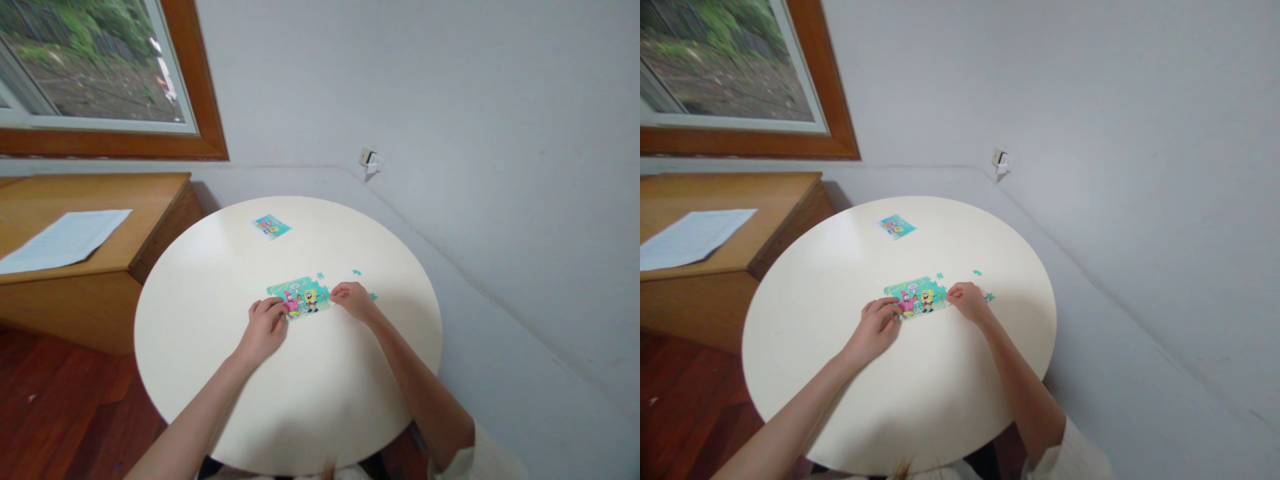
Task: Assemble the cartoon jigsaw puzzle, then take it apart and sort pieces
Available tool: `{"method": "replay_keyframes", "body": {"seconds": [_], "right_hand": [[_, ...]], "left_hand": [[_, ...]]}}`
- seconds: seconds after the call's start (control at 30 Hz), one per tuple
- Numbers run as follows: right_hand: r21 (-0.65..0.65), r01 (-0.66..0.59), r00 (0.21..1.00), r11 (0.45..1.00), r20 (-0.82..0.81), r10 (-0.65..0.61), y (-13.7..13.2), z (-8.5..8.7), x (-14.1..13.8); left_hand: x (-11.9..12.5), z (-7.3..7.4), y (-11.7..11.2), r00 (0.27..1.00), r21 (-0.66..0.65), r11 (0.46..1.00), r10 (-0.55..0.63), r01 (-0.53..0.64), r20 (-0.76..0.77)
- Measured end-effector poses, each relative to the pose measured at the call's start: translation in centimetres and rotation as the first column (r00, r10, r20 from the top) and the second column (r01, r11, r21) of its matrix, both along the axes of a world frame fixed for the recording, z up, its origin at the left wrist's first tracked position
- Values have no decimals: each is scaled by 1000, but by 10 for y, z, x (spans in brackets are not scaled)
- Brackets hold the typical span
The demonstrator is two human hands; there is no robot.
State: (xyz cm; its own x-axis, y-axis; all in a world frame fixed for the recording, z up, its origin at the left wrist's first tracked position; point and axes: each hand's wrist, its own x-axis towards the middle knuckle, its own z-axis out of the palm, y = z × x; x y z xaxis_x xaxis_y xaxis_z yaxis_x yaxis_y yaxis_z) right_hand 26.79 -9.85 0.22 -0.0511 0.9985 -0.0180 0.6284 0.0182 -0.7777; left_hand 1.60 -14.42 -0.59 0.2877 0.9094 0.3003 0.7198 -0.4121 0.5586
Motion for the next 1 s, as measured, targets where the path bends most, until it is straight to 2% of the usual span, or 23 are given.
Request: {"method": "replay_keyframes", "body": {"seconds": [0.4,0.6,0.8,1.0], "right_hand": [[-23,12,1000,1000,-2,-12,1,-3,0],[-10,32,999,999,42,-32,-4,2,-5],[57,46,990,997,133,-53,-12,5,-10],[126,28,997,992,73,-38,-12,9,-9]], "left_hand": [[0,-1,0,1000,-5,1000,0,0,0],[0,-1,0,1000,3,1000,1,-1,2],[-1,1,0,1000,-18,1000,-4,4,-5],[-1,-1,0,1000,-1,1000,1,-1,2]]}}
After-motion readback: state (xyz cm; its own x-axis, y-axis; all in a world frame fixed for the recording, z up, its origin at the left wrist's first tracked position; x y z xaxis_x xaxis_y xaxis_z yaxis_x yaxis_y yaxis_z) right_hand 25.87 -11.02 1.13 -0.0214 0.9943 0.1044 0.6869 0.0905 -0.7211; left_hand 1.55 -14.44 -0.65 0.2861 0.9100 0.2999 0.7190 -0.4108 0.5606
